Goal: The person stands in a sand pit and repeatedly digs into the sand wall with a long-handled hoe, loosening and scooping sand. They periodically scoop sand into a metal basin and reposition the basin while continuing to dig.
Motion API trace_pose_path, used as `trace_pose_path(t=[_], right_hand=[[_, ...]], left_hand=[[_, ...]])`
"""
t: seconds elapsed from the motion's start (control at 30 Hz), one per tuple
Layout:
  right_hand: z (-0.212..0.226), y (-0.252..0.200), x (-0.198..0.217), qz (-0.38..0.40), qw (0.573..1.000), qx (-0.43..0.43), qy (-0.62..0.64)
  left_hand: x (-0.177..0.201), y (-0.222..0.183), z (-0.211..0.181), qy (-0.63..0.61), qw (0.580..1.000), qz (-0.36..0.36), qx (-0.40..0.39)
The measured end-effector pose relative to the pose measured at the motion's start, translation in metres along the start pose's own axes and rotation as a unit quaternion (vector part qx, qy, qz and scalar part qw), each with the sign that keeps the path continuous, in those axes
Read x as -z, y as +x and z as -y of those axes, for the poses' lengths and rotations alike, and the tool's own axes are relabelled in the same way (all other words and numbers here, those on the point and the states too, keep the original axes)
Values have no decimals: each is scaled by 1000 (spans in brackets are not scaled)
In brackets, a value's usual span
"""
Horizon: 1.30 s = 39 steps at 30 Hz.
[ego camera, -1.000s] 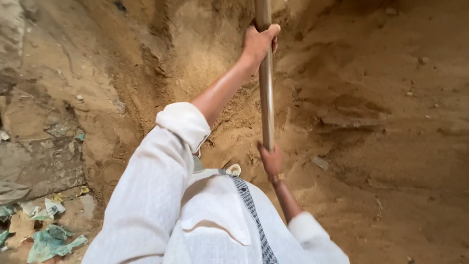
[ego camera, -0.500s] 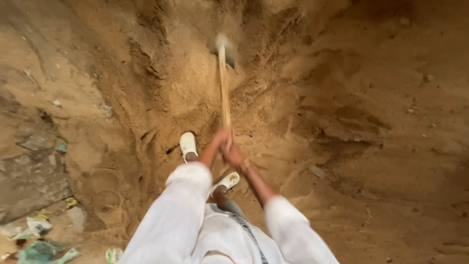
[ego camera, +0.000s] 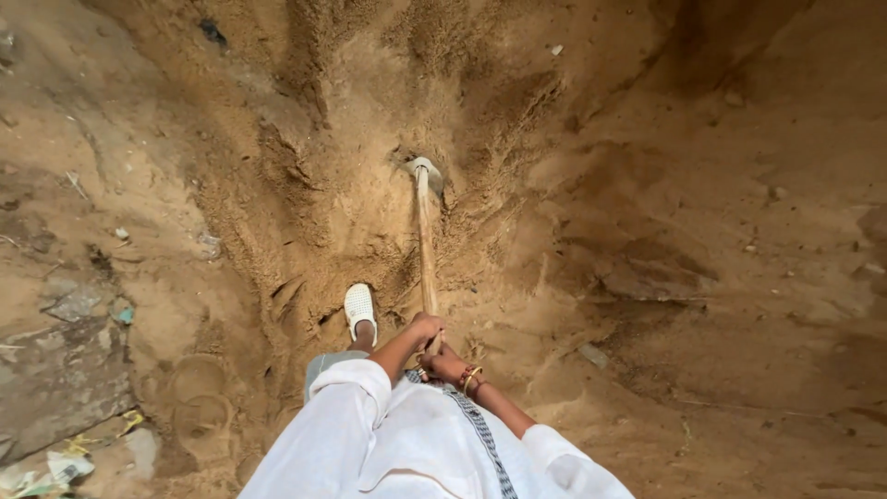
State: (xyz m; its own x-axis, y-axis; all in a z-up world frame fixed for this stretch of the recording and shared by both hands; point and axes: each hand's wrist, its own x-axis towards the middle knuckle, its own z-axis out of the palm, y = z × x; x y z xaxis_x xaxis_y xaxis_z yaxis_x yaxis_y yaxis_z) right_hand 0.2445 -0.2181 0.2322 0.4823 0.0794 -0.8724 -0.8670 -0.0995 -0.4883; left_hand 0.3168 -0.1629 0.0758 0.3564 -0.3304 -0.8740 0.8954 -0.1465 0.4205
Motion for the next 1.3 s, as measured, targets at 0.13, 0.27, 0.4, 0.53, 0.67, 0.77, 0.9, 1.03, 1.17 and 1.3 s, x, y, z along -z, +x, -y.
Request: trace_pose_path(t=[0.13, 0.27, 0.4, 0.53, 0.67, 0.77, 0.9, 1.03, 1.17, 1.3], right_hand=[[-16, 14, 7, 29, 998, 18, -49], [-47, 54, 29, 59, 997, 45, -22], [-23, 12, 42, 11, 993, 73, -96], [-44, -25, 62, 21, 989, 85, -116], [-113, -12, 75, 80, 995, 37, -56], [-150, -18, 90, 57, 972, 175, -149], [-189, -69, 146, 2, 956, 245, -161], [-323, 6, 256, -116, 950, 200, -212], [-342, -26, 281, -184, 939, 119, -265], [-336, -35, 275, -203, 804, 334, -449]], left_hand=[[1, -1, 1, 14, 1000, -12, 2], [-1, 0, -14, 90, 996, -25, -11], [-26, 30, -6, 118, 991, -30, -56], [-60, 36, 25, 35, 998, 6, -42], [-59, 30, 71, 1, 1000, -14, -27], [-29, 15, 101, 64, 992, -107, -27], [-18, -115, 102, 169, 972, -157, -51], [-11, -167, 96, 311, 920, -225, -79], [-14, -153, 104, 349, 891, -270, -105], [5, -123, 106, 386, 870, -278, -127]])
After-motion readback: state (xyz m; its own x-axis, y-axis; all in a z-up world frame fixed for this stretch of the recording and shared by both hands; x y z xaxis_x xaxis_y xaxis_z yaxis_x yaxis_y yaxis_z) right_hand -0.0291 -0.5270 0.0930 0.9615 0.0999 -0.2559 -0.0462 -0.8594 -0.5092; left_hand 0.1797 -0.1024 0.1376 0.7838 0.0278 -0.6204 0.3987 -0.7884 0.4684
